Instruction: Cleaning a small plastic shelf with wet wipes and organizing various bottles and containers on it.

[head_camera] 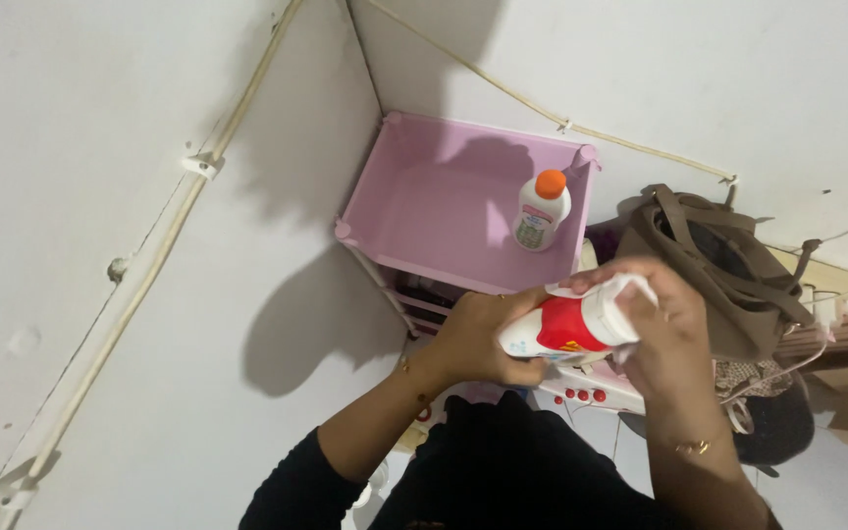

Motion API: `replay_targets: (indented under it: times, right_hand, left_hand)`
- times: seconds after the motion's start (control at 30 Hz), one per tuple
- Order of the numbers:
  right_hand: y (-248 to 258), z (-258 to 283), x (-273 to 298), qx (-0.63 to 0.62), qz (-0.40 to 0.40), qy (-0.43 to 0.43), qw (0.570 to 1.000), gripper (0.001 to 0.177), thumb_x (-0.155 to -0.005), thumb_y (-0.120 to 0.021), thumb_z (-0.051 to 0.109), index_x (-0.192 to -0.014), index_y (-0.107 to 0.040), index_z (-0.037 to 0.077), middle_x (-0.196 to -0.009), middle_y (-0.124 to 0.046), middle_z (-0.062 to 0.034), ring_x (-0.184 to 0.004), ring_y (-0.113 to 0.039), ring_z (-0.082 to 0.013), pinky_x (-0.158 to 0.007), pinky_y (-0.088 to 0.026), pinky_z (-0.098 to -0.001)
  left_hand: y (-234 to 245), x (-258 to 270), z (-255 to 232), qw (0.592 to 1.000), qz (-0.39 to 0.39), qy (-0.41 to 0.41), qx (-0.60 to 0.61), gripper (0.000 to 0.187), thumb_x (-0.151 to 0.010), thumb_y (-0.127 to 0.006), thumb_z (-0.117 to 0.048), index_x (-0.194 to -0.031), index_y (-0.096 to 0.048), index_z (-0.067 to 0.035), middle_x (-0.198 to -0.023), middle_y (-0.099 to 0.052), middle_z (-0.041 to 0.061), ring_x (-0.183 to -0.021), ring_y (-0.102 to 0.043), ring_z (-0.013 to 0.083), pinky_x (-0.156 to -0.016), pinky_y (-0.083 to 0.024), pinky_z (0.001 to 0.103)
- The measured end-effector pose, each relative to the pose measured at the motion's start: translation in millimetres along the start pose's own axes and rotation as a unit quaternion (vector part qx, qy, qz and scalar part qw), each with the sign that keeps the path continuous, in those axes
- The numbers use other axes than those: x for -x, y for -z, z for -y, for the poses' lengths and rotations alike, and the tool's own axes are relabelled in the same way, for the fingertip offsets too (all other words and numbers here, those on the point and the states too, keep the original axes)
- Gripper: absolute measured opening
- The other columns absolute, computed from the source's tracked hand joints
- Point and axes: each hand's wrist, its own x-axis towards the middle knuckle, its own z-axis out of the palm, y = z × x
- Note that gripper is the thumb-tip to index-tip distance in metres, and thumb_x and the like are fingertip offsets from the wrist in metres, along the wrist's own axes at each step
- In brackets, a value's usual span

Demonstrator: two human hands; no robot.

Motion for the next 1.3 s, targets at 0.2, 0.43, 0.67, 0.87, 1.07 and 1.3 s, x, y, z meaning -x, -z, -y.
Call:
replay_targets:
  times: [0.2,0.43,0.67,0.87,1.07,1.3]
  right_hand:
    - [-15,-19,-9,-0.001,-0.033,0.012,0.999,0.052,-0.114,-0.043,0.04,-0.138,-0.047,-0.006,-0.129,-0.061,-0.0276,-0.117,-0.065,-0.0332,-0.103,-0.055,-0.0446]
    - [-28,-50,25,0.473,0.078,0.19,0.856,0.063,-0.109,-0.03,0.038,-0.163,-0.019,0.008,-0.167,-0.021,-0.0212,-0.153,-0.022,-0.0449,-0.123,-0.026,-0.0559]
    - [-22,-30,-6,0.586,0.097,0.211,0.776,0.063,-0.11,-0.034,0.033,-0.164,-0.019,0.003,-0.173,-0.002,-0.02,-0.158,0.002,-0.0494,-0.129,-0.006,-0.0614]
    - [-48,-19,-14,0.712,0.124,0.206,0.66,0.062,-0.11,-0.039,0.035,-0.163,-0.032,0.002,-0.173,-0.015,-0.016,-0.161,0.0,-0.0433,-0.13,-0.008,-0.0586]
    - [-46,-54,37,0.632,0.174,0.337,0.676,0.053,-0.092,-0.062,0.019,-0.144,-0.055,0.012,-0.154,-0.049,-0.0096,-0.155,-0.019,-0.0444,-0.126,-0.014,-0.0645]
    - [-19,-74,32,0.613,0.117,0.329,0.708,0.051,-0.104,-0.046,0.025,-0.152,-0.043,0.008,-0.168,-0.024,-0.01,-0.157,-0.01,-0.0487,-0.128,-0.012,-0.0622]
  left_hand:
    - [-16,-7,5,0.957,-0.016,0.058,0.284,0.078,-0.075,-0.079,-0.026,-0.144,-0.052,-0.003,-0.119,-0.072,0.016,-0.104,-0.073,0.0235,-0.092,-0.06,0.039]
    - [-8,-26,21,0.875,-0.164,0.17,0.422,0.044,-0.105,-0.049,-0.031,-0.135,-0.055,0.0,-0.112,-0.07,0.015,-0.094,-0.07,0.022,-0.083,-0.06,0.039]
    - [-41,-17,19,0.914,-0.171,0.109,0.353,0.06,-0.114,-0.021,-0.041,-0.151,-0.046,-0.001,-0.141,-0.06,0.019,-0.128,-0.058,0.0257,-0.111,-0.044,0.036]
    - [-28,-24,25,0.912,-0.198,0.123,0.339,0.058,-0.114,-0.023,-0.039,-0.144,-0.051,0.001,-0.13,-0.066,0.019,-0.118,-0.064,0.0261,-0.104,-0.05,0.037]
    - [10,-34,19,0.86,-0.236,0.185,0.413,0.057,-0.112,-0.027,-0.041,-0.136,-0.057,0.001,-0.113,-0.069,0.018,-0.098,-0.067,0.0224,-0.089,-0.056,0.038]
    - [-5,-31,18,0.9,-0.25,0.101,0.342,0.056,-0.115,-0.029,-0.039,-0.143,-0.054,0.002,-0.124,-0.067,0.018,-0.109,-0.063,0.0181,-0.098,-0.052,0.034]
